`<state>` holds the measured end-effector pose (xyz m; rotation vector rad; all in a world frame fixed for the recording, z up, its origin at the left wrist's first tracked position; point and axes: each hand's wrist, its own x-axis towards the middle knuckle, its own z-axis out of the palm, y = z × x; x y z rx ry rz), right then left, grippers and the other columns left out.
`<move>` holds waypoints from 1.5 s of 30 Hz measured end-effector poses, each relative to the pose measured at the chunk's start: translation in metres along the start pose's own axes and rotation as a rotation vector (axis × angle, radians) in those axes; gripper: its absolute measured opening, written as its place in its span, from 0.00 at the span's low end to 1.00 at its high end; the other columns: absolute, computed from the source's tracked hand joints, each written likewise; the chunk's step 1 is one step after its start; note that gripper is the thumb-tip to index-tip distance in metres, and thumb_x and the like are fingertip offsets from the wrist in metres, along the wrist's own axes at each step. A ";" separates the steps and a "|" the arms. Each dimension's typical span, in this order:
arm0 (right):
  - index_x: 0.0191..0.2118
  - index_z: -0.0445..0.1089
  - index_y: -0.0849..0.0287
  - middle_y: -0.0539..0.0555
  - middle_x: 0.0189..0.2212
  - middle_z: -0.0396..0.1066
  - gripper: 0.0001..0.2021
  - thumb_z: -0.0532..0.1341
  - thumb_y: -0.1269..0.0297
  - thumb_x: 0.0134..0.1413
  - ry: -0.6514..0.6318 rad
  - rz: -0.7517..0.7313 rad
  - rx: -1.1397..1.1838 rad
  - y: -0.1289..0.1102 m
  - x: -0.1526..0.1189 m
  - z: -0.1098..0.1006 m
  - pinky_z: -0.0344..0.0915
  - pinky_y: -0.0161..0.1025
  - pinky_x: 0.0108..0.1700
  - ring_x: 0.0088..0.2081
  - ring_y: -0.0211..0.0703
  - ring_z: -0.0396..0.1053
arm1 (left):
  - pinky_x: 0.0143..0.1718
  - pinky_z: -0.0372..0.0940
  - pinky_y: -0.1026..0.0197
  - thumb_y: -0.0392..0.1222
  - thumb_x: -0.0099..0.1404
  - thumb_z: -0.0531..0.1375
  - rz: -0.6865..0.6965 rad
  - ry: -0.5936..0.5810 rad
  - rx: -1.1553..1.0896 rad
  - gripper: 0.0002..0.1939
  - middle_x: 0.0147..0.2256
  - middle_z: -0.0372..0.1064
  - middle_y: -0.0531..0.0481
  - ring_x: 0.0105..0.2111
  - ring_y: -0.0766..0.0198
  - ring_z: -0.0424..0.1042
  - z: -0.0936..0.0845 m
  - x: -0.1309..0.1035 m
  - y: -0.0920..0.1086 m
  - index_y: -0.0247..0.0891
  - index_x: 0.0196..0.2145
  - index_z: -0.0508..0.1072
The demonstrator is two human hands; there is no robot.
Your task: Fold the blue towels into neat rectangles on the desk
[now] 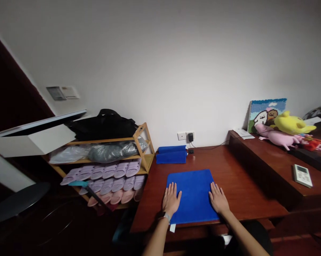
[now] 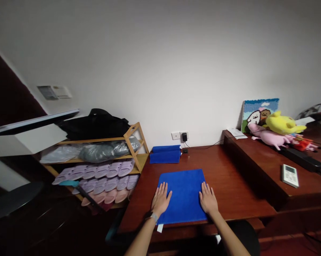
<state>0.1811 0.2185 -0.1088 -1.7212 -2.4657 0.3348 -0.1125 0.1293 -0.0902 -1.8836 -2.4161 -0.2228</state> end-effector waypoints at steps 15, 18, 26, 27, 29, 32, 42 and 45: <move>0.75 0.42 0.64 0.55 0.75 0.39 0.33 0.38 0.55 0.70 0.000 -0.030 -0.020 0.001 0.001 -0.002 0.34 0.49 0.74 0.75 0.47 0.37 | 0.72 0.47 0.48 0.56 0.78 0.35 0.318 -0.036 -0.230 0.33 0.72 0.49 0.46 0.72 0.57 0.46 0.009 -0.013 0.159 0.38 0.73 0.52; 0.75 0.43 0.65 0.56 0.75 0.42 0.34 0.36 0.54 0.70 0.022 -0.010 -0.005 -0.001 0.000 -0.002 0.35 0.49 0.74 0.75 0.47 0.38 | 0.72 0.47 0.45 0.57 0.77 0.38 0.264 -0.049 -0.175 0.33 0.73 0.46 0.47 0.73 0.54 0.45 0.011 -0.023 0.116 0.40 0.73 0.48; 0.74 0.43 0.67 0.56 0.75 0.41 0.34 0.36 0.54 0.70 0.016 0.033 -0.012 -0.008 0.005 -0.004 0.33 0.51 0.74 0.75 0.48 0.38 | 0.71 0.48 0.43 0.56 0.77 0.40 -0.070 0.001 -0.003 0.34 0.72 0.45 0.46 0.72 0.51 0.46 -0.003 -0.046 -0.010 0.40 0.74 0.48; 0.74 0.42 0.67 0.56 0.75 0.40 0.34 0.36 0.54 0.70 0.007 0.035 -0.010 -0.009 0.005 -0.007 0.33 0.50 0.74 0.75 0.48 0.37 | 0.71 0.48 0.43 0.56 0.77 0.40 -0.075 0.003 0.001 0.34 0.72 0.45 0.45 0.72 0.51 0.46 -0.005 -0.046 -0.012 0.39 0.74 0.48; 0.75 0.42 0.67 0.54 0.75 0.40 0.34 0.36 0.54 0.70 -0.015 0.029 -0.003 -0.010 0.004 -0.013 0.34 0.50 0.74 0.75 0.48 0.37 | 0.71 0.47 0.44 0.57 0.77 0.40 -0.078 0.015 0.003 0.34 0.72 0.46 0.44 0.72 0.52 0.45 -0.006 -0.045 -0.011 0.38 0.73 0.49; 0.75 0.43 0.65 0.53 0.75 0.41 0.34 0.36 0.52 0.70 -0.015 -0.003 0.013 -0.007 -0.009 -0.015 0.35 0.51 0.74 0.75 0.47 0.38 | 0.72 0.47 0.45 0.57 0.77 0.39 -0.081 0.020 0.000 0.35 0.72 0.46 0.44 0.73 0.52 0.45 -0.006 -0.045 -0.006 0.36 0.73 0.50; 0.74 0.48 0.62 0.52 0.73 0.46 0.33 0.38 0.51 0.70 0.094 -0.064 0.106 0.001 -0.060 0.005 0.39 0.51 0.75 0.74 0.48 0.40 | 0.71 0.48 0.43 0.56 0.76 0.40 -0.091 0.008 0.056 0.35 0.72 0.48 0.42 0.72 0.51 0.47 -0.009 -0.043 -0.009 0.35 0.72 0.54; 0.74 0.48 0.63 0.52 0.73 0.45 0.33 0.38 0.51 0.71 0.081 -0.059 0.124 -0.001 -0.059 -0.001 0.38 0.50 0.75 0.74 0.48 0.39 | 0.71 0.48 0.44 0.54 0.77 0.40 -0.058 0.020 0.035 0.34 0.71 0.49 0.40 0.72 0.51 0.48 -0.013 -0.039 0.015 0.33 0.72 0.55</move>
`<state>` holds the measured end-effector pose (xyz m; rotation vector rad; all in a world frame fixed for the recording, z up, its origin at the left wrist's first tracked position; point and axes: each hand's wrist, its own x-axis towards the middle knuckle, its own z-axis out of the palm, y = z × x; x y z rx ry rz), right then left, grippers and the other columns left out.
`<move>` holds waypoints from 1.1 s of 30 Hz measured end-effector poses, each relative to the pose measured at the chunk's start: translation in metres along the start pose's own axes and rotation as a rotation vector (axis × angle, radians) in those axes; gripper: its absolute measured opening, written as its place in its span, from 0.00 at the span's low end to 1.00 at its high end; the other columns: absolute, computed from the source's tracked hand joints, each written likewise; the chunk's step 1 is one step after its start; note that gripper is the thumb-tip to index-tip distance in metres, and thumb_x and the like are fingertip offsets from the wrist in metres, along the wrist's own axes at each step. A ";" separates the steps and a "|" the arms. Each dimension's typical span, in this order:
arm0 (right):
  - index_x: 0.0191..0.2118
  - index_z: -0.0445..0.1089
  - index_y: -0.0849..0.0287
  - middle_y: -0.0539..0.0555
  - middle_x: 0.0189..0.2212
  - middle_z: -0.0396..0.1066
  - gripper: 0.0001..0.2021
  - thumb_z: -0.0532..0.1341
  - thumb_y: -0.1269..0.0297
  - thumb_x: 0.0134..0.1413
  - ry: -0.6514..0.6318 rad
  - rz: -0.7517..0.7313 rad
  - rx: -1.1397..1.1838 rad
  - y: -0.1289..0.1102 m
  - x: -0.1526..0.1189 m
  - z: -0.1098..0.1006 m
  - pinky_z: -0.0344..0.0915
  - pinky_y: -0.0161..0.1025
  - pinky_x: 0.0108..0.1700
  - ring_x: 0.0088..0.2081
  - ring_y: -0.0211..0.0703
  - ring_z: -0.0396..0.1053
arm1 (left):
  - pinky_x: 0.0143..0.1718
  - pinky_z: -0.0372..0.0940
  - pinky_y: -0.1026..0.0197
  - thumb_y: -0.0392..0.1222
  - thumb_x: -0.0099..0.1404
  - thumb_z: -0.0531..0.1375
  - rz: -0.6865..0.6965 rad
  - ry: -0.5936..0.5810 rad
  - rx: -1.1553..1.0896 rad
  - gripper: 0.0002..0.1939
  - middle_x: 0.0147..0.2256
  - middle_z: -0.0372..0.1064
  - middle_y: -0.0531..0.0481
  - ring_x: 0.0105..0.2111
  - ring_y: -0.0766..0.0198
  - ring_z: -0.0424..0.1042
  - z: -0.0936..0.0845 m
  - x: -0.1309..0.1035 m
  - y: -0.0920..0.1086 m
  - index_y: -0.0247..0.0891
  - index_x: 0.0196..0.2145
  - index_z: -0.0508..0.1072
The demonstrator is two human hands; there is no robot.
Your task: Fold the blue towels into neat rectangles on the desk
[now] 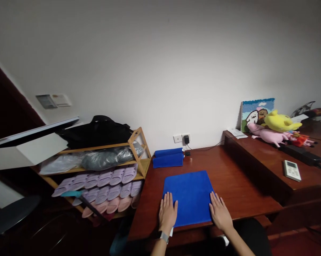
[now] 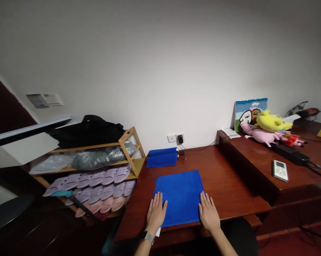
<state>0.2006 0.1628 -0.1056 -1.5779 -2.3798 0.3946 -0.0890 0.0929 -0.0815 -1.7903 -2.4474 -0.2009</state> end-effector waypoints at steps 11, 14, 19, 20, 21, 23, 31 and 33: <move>0.73 0.49 0.64 0.56 0.74 0.44 0.33 0.39 0.54 0.71 -0.008 -0.060 -0.044 0.009 0.001 0.006 0.40 0.53 0.74 0.74 0.50 0.40 | 0.73 0.47 0.47 0.56 0.78 0.36 0.428 -0.068 -0.263 0.32 0.72 0.47 0.49 0.72 0.57 0.46 0.007 -0.018 0.141 0.41 0.73 0.49; 0.74 0.48 0.64 0.55 0.73 0.44 0.33 0.37 0.51 0.71 0.012 -0.035 -0.044 0.007 0.002 0.005 0.40 0.52 0.74 0.74 0.49 0.41 | 0.72 0.48 0.45 0.59 0.77 0.37 0.340 -0.077 -0.217 0.34 0.73 0.45 0.48 0.72 0.55 0.46 0.006 -0.022 0.100 0.41 0.73 0.51; 0.74 0.47 0.63 0.53 0.74 0.44 0.33 0.38 0.52 0.71 0.005 -0.006 -0.031 0.006 0.001 0.008 0.39 0.51 0.74 0.74 0.48 0.40 | 0.71 0.49 0.42 0.61 0.76 0.39 0.060 -0.054 -0.080 0.35 0.72 0.45 0.48 0.72 0.51 0.46 0.007 -0.041 -0.003 0.41 0.73 0.50; 0.74 0.48 0.62 0.52 0.74 0.44 0.33 0.38 0.52 0.70 0.001 -0.002 -0.027 0.006 0.001 0.009 0.40 0.51 0.74 0.74 0.48 0.40 | 0.71 0.50 0.42 0.60 0.76 0.40 0.027 -0.039 -0.066 0.35 0.72 0.45 0.48 0.72 0.51 0.46 0.008 -0.046 -0.018 0.42 0.74 0.49; 0.74 0.48 0.61 0.52 0.74 0.44 0.33 0.38 0.52 0.70 -0.005 0.003 -0.025 0.007 0.001 0.010 0.40 0.52 0.74 0.74 0.48 0.41 | 0.71 0.50 0.43 0.60 0.76 0.40 0.014 -0.021 -0.060 0.35 0.72 0.45 0.49 0.72 0.51 0.46 0.009 -0.050 -0.030 0.43 0.74 0.47; 0.74 0.47 0.60 0.51 0.73 0.45 0.33 0.37 0.51 0.70 -0.023 0.022 -0.029 0.007 0.004 0.010 0.40 0.52 0.74 0.74 0.48 0.41 | 0.71 0.51 0.43 0.60 0.76 0.41 0.016 0.017 -0.060 0.35 0.72 0.45 0.50 0.72 0.52 0.47 0.011 -0.057 -0.042 0.44 0.74 0.46; 0.74 0.46 0.63 0.54 0.74 0.44 0.34 0.36 0.53 0.70 -0.059 0.053 -0.082 -0.004 0.051 -0.009 0.39 0.50 0.74 0.74 0.47 0.41 | 0.72 0.49 0.46 0.60 0.76 0.39 0.017 0.008 -0.055 0.36 0.72 0.45 0.48 0.72 0.54 0.46 0.010 -0.062 -0.037 0.38 0.73 0.51; 0.74 0.46 0.65 0.55 0.74 0.44 0.34 0.37 0.53 0.70 -0.068 0.046 -0.096 -0.005 0.058 -0.006 0.37 0.49 0.74 0.74 0.48 0.40 | 0.72 0.50 0.46 0.61 0.76 0.38 0.018 -0.036 -0.068 0.37 0.73 0.44 0.48 0.72 0.54 0.46 0.009 -0.060 -0.044 0.38 0.73 0.52</move>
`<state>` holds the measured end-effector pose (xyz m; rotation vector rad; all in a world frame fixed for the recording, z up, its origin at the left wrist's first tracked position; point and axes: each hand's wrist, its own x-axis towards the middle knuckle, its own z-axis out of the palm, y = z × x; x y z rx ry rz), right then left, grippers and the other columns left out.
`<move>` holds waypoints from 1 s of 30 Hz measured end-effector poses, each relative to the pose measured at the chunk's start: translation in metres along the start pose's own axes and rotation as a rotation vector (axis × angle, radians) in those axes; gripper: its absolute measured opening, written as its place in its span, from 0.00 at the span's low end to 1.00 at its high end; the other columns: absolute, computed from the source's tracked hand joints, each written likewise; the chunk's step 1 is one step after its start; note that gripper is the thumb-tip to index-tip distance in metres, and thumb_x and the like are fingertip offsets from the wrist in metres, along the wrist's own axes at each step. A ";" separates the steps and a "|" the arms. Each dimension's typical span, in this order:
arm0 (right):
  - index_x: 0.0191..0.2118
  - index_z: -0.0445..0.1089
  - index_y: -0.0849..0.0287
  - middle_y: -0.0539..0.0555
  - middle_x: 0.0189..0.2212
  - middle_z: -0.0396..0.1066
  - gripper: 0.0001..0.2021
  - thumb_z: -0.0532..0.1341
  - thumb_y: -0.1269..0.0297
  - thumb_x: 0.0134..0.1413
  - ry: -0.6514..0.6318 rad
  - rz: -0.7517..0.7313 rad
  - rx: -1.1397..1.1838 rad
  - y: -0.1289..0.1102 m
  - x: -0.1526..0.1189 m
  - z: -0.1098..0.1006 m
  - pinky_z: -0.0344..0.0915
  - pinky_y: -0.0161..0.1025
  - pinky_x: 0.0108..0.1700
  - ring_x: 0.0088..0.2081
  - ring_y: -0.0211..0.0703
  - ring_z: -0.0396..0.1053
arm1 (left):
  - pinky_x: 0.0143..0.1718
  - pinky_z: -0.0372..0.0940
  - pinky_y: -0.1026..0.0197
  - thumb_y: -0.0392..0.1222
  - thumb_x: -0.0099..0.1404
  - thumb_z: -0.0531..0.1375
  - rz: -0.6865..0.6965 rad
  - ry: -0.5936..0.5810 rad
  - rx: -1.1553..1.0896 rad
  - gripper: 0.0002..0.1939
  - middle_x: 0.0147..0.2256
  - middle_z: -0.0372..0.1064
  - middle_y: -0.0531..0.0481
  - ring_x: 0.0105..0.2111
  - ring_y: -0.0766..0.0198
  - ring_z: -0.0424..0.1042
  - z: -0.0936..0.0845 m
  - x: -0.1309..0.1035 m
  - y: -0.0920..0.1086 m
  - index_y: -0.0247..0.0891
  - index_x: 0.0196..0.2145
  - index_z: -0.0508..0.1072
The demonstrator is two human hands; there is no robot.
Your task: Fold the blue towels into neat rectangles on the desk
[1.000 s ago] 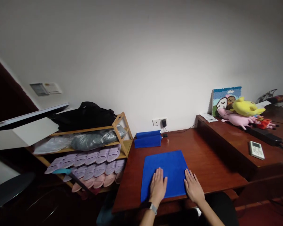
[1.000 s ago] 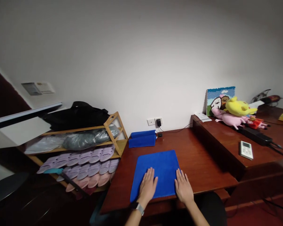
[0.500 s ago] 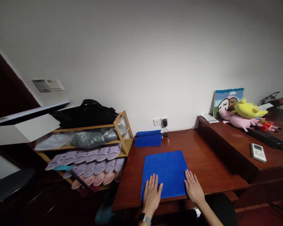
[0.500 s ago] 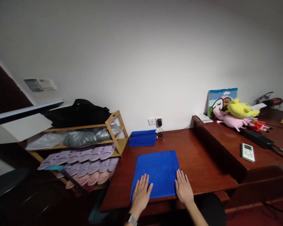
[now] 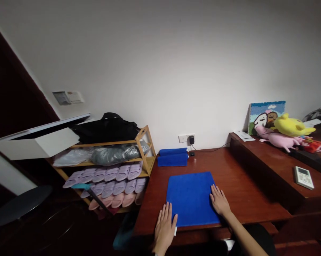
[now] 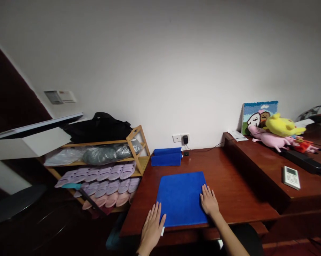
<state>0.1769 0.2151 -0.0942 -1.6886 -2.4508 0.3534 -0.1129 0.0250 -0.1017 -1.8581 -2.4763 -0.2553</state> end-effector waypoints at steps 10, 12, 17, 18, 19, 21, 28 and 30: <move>0.75 0.42 0.66 0.53 0.75 0.41 0.34 0.35 0.53 0.70 -0.022 -0.010 0.030 0.002 0.000 0.002 0.35 0.48 0.74 0.75 0.46 0.38 | 0.71 0.50 0.48 0.60 0.77 0.37 0.251 0.000 -0.132 0.35 0.71 0.51 0.45 0.71 0.55 0.50 -0.024 0.082 0.085 0.37 0.70 0.59; 0.75 0.42 0.66 0.53 0.75 0.41 0.34 0.35 0.54 0.70 -0.031 -0.011 0.025 0.002 -0.001 -0.001 0.34 0.48 0.74 0.75 0.46 0.37 | 0.72 0.48 0.48 0.58 0.78 0.37 0.377 -0.020 -0.173 0.34 0.72 0.50 0.46 0.72 0.57 0.49 -0.010 0.094 0.123 0.39 0.71 0.56; 0.74 0.42 0.67 0.53 0.75 0.41 0.34 0.35 0.54 0.70 -0.032 -0.013 0.006 0.002 0.000 -0.001 0.34 0.47 0.74 0.75 0.46 0.37 | 0.73 0.45 0.47 0.59 0.77 0.37 0.368 -0.080 -0.189 0.34 0.72 0.49 0.47 0.72 0.57 0.47 0.011 0.109 0.140 0.40 0.73 0.53; 0.75 0.42 0.67 0.53 0.75 0.41 0.34 0.35 0.54 0.70 -0.030 -0.011 0.004 0.002 0.000 0.000 0.34 0.47 0.74 0.75 0.45 0.37 | 0.73 0.44 0.47 0.59 0.77 0.37 0.326 -0.085 -0.175 0.35 0.72 0.48 0.47 0.72 0.57 0.46 0.010 0.110 0.127 0.40 0.73 0.52; 0.75 0.42 0.66 0.53 0.75 0.41 0.34 0.35 0.54 0.70 -0.028 -0.008 0.002 0.003 0.001 0.001 0.34 0.47 0.74 0.75 0.45 0.37 | 0.73 0.43 0.46 0.59 0.77 0.37 0.273 -0.089 -0.156 0.35 0.72 0.47 0.47 0.73 0.56 0.45 0.007 0.110 0.111 0.39 0.73 0.52; 0.75 0.42 0.66 0.52 0.75 0.40 0.34 0.35 0.53 0.70 -0.026 -0.002 -0.006 0.003 0.002 0.004 0.34 0.47 0.74 0.75 0.45 0.37 | 0.73 0.42 0.46 0.60 0.77 0.37 0.155 -0.090 -0.103 0.37 0.73 0.45 0.46 0.73 0.55 0.43 0.000 0.107 0.072 0.36 0.73 0.51; 0.75 0.43 0.64 0.53 0.74 0.42 0.34 0.37 0.53 0.69 -0.059 0.025 -0.024 0.004 0.012 0.009 0.36 0.51 0.74 0.75 0.48 0.40 | 0.72 0.45 0.47 0.64 0.75 0.37 0.041 -0.023 -0.041 0.40 0.73 0.41 0.45 0.73 0.54 0.43 -0.001 0.089 -0.014 0.34 0.74 0.47; 0.75 0.44 0.62 0.52 0.75 0.42 0.34 0.37 0.53 0.69 -0.040 0.022 -0.019 0.003 0.024 0.005 0.35 0.51 0.74 0.75 0.48 0.40 | 0.72 0.45 0.47 0.64 0.75 0.37 0.045 -0.011 -0.044 0.40 0.73 0.40 0.46 0.73 0.54 0.43 0.001 0.088 -0.014 0.35 0.74 0.46</move>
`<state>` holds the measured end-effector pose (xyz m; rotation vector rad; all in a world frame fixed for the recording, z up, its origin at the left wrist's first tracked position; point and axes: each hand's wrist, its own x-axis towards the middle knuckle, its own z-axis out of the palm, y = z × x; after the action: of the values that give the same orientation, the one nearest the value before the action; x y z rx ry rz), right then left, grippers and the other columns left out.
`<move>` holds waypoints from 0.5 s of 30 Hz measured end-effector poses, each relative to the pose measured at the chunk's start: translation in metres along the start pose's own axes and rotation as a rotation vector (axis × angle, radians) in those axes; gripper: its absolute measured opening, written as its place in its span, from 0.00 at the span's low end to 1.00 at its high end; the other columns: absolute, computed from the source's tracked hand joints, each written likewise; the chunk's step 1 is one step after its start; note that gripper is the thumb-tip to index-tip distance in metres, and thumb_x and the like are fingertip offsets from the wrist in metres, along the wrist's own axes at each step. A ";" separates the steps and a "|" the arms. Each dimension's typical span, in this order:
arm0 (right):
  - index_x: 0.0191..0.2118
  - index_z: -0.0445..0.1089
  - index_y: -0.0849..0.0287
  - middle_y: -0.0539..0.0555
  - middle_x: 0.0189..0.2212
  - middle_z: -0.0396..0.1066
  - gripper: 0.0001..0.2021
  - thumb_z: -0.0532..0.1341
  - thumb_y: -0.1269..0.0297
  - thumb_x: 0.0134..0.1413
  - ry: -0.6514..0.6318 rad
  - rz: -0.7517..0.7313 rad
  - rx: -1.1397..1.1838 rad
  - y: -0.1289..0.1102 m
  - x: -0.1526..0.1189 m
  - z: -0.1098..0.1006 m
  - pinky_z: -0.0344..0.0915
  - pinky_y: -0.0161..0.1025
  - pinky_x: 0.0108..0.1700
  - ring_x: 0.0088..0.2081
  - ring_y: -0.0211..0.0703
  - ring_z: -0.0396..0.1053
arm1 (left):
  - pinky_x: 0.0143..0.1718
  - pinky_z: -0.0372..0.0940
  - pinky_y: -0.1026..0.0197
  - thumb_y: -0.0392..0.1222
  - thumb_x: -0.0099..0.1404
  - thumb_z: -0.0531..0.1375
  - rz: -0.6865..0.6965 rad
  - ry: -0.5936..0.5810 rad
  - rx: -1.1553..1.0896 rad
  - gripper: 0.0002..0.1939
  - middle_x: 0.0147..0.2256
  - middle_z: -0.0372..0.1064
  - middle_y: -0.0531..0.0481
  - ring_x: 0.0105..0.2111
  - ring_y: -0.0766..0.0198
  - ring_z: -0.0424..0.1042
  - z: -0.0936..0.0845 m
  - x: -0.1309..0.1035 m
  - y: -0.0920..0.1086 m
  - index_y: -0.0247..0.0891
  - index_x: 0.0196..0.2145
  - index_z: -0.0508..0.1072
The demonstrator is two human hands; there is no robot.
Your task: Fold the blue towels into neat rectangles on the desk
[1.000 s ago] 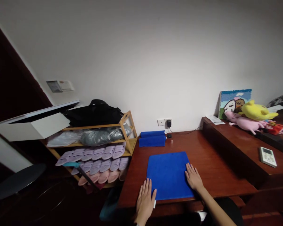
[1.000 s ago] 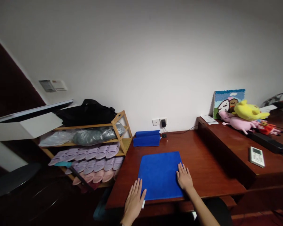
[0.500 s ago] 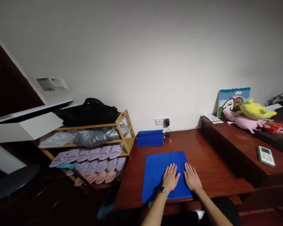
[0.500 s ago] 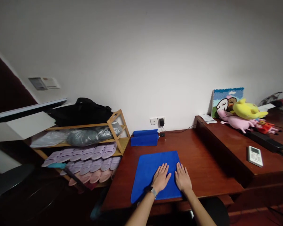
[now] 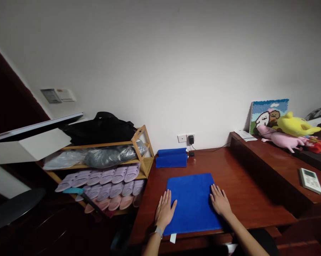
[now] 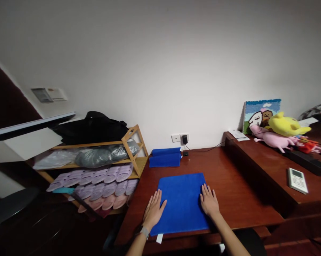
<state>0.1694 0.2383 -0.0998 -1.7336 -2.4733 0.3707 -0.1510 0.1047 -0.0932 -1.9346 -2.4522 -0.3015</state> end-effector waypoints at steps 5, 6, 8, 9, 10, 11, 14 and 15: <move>0.75 0.42 0.59 0.50 0.75 0.39 0.33 0.37 0.54 0.70 -0.013 -0.004 0.032 -0.003 0.048 -0.021 0.33 0.49 0.74 0.75 0.45 0.35 | 0.73 0.44 0.46 0.64 0.75 0.37 -0.009 -0.028 -0.028 0.40 0.74 0.39 0.46 0.73 0.55 0.42 -0.003 0.001 0.004 0.35 0.74 0.45; 0.75 0.42 0.59 0.50 0.75 0.39 0.33 0.37 0.53 0.70 -0.027 -0.009 0.038 -0.003 0.057 -0.023 0.33 0.49 0.74 0.75 0.45 0.35 | 0.73 0.44 0.46 0.64 0.76 0.37 -0.010 -0.026 -0.029 0.40 0.74 0.39 0.46 0.73 0.55 0.42 -0.003 0.001 0.004 0.35 0.74 0.44; 0.75 0.42 0.59 0.51 0.75 0.40 0.33 0.38 0.53 0.70 -0.049 -0.019 0.045 -0.002 0.071 -0.023 0.34 0.48 0.73 0.75 0.45 0.36 | 0.72 0.46 0.45 0.63 0.76 0.38 -0.010 -0.009 -0.022 0.39 0.73 0.40 0.46 0.73 0.55 0.43 -0.002 0.000 0.003 0.37 0.74 0.44; 0.75 0.42 0.59 0.52 0.75 0.41 0.33 0.38 0.53 0.70 -0.050 -0.022 0.047 -0.002 0.076 -0.021 0.34 0.48 0.73 0.75 0.45 0.36 | 0.72 0.46 0.45 0.63 0.76 0.38 -0.012 -0.002 -0.018 0.39 0.73 0.41 0.47 0.73 0.55 0.43 -0.001 0.000 0.002 0.38 0.74 0.43; 0.75 0.42 0.60 0.52 0.75 0.41 0.33 0.38 0.53 0.70 -0.043 -0.021 0.047 -0.001 0.078 -0.018 0.34 0.48 0.73 0.75 0.45 0.36 | 0.72 0.47 0.45 0.63 0.76 0.38 -0.013 0.002 -0.016 0.38 0.73 0.41 0.47 0.73 0.55 0.43 0.001 -0.001 0.001 0.38 0.74 0.43; 0.75 0.41 0.61 0.53 0.75 0.41 0.33 0.37 0.52 0.70 -0.032 -0.021 0.043 -0.001 0.080 -0.014 0.33 0.48 0.73 0.75 0.45 0.36 | 0.72 0.47 0.45 0.63 0.76 0.39 -0.013 0.002 -0.017 0.38 0.73 0.42 0.47 0.73 0.55 0.43 0.002 -0.002 0.000 0.39 0.74 0.43; 0.75 0.40 0.65 0.54 0.75 0.39 0.34 0.36 0.52 0.70 0.004 -0.022 0.022 0.001 0.081 -0.004 0.32 0.47 0.74 0.75 0.46 0.35 | 0.72 0.48 0.45 0.63 0.76 0.40 -0.013 0.006 -0.024 0.38 0.73 0.42 0.48 0.73 0.55 0.44 0.005 -0.003 -0.004 0.40 0.74 0.44; 0.75 0.40 0.66 0.55 0.75 0.39 0.35 0.36 0.52 0.70 0.008 -0.023 0.018 0.002 0.081 -0.002 0.32 0.46 0.74 0.75 0.46 0.35 | 0.72 0.49 0.44 0.63 0.76 0.41 -0.014 0.011 -0.026 0.38 0.73 0.43 0.48 0.72 0.55 0.45 0.005 -0.003 -0.005 0.41 0.74 0.45</move>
<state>0.1433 0.3152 -0.1035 -1.6951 -2.4747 0.3824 -0.1543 0.1016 -0.0994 -1.9215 -2.4683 -0.3451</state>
